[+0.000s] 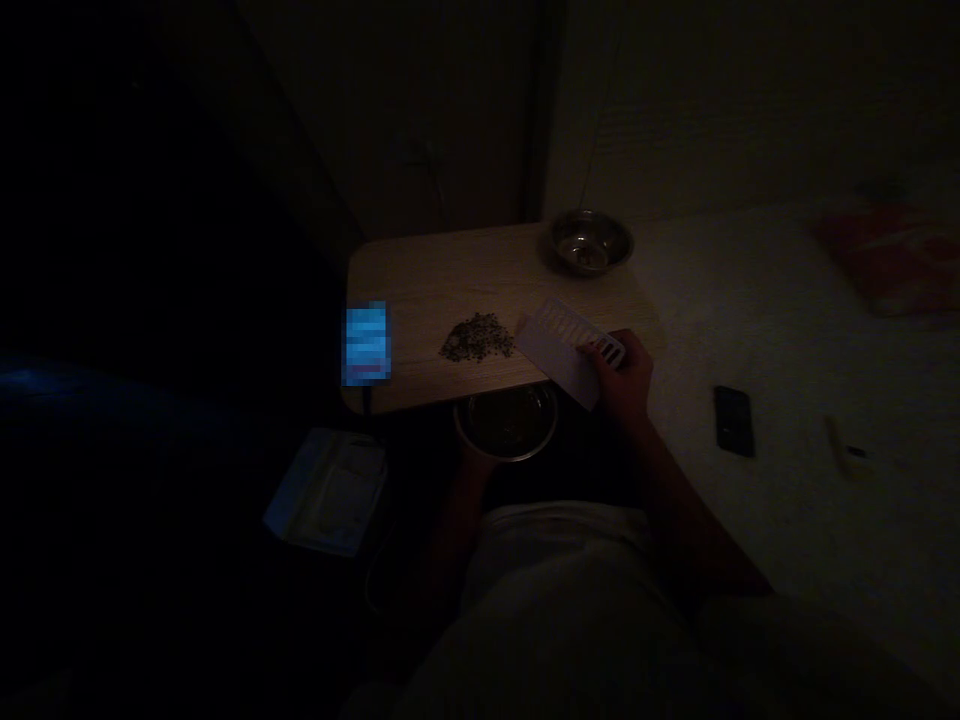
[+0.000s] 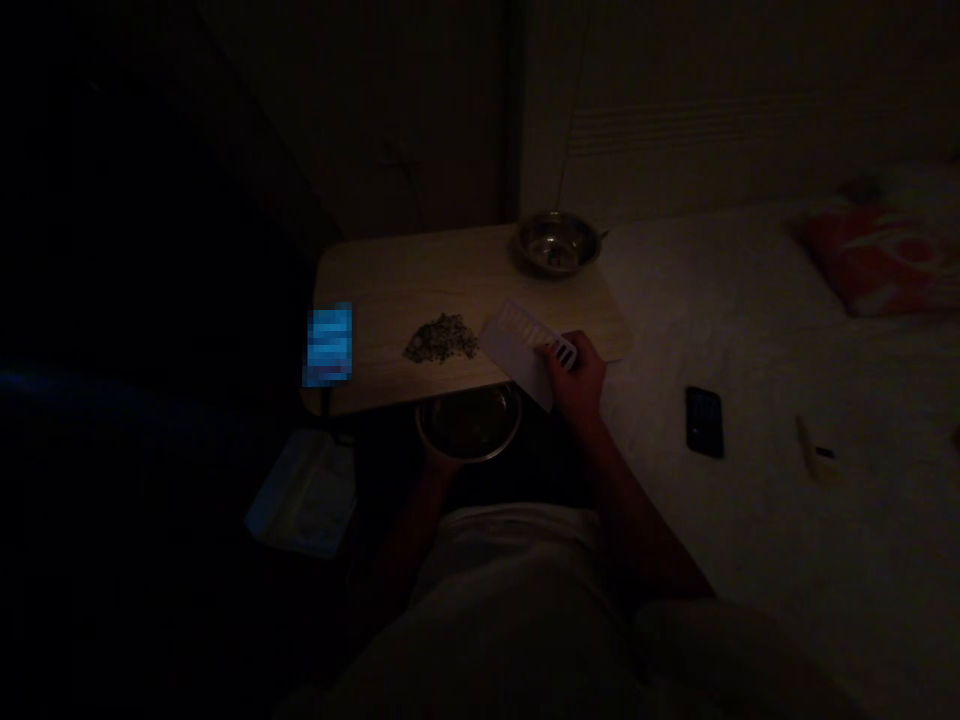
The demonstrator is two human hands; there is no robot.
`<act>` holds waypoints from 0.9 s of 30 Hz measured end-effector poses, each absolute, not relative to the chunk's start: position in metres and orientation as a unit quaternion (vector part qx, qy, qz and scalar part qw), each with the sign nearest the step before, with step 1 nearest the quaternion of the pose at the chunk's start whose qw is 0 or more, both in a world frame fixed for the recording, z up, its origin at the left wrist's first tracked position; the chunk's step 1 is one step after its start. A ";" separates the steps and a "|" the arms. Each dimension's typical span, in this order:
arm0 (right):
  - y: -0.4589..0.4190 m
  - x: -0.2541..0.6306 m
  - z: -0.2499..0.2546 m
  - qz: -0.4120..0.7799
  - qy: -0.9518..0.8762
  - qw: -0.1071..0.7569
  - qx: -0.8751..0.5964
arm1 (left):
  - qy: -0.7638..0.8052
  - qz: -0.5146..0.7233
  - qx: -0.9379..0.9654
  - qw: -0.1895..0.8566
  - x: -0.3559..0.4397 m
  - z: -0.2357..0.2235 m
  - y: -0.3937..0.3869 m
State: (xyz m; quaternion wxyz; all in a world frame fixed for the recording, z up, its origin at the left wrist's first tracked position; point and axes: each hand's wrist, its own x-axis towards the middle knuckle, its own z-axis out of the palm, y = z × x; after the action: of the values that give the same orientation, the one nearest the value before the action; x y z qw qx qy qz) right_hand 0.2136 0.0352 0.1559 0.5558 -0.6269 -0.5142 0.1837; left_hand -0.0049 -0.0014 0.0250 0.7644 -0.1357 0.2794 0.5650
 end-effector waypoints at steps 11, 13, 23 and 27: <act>0.035 0.223 0.158 0.103 -0.492 0.554 -0.664 | 0.302 0.562 -0.119 0.761 -0.006 0.027 -0.002; 0.035 0.223 0.159 0.108 -0.484 0.558 -0.665 | 0.304 0.563 -0.120 0.759 -0.006 0.026 -0.002; 0.036 0.206 0.161 0.143 -0.499 0.576 -0.631 | 0.293 0.563 -0.122 0.763 -0.006 0.026 -0.001; 0.035 0.199 0.162 0.160 -0.502 0.571 -0.630 | 0.274 0.556 -0.101 0.778 -0.007 0.018 -0.002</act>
State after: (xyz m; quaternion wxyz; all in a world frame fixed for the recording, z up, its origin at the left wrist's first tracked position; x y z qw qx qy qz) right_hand 0.1987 0.0349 0.1616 0.5711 -0.6295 -0.5021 0.1596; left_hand -0.0072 -0.0017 0.0183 0.7782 -0.1008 0.2741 0.5559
